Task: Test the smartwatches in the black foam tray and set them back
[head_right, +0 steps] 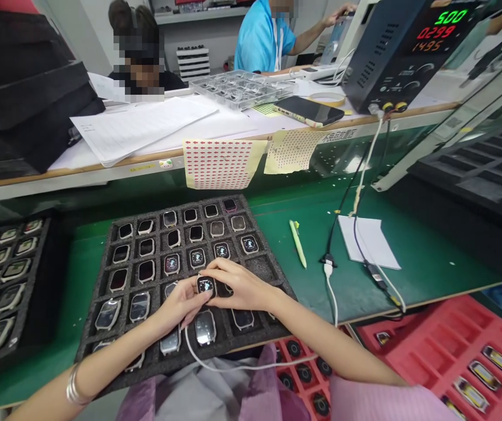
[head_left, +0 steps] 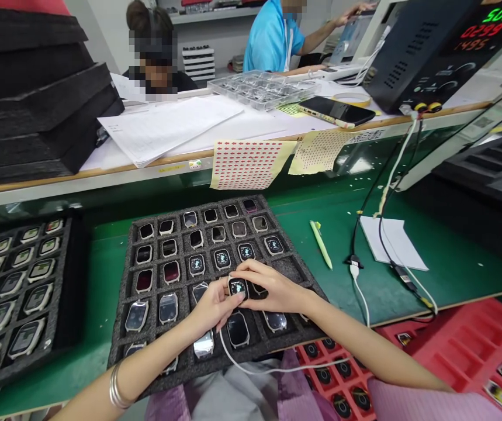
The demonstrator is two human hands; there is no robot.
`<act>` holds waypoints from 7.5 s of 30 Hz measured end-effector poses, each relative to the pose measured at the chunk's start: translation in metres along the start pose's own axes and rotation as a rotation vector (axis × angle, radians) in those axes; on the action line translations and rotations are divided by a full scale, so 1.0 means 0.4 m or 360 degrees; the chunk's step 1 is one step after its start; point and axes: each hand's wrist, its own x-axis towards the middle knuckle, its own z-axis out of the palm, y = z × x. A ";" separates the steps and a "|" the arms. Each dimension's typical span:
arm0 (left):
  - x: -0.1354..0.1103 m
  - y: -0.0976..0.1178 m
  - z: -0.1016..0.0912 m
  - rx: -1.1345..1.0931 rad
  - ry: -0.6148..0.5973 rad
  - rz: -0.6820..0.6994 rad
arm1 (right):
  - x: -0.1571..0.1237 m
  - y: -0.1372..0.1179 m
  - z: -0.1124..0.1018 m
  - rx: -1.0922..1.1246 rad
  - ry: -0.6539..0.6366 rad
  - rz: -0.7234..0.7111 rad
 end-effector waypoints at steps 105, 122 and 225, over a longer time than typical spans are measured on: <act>-0.055 -0.015 -0.048 0.0207 0.0190 0.0135 | 0.085 -0.071 0.030 -0.0479 -0.0091 0.0037; -0.050 -0.029 -0.051 0.0240 0.0241 0.0167 | 0.081 -0.058 0.046 -0.0534 -0.0067 0.0005; -0.176 0.001 -0.121 -0.0022 0.0316 0.0191 | 0.084 -0.068 0.017 -0.0456 0.0038 0.0111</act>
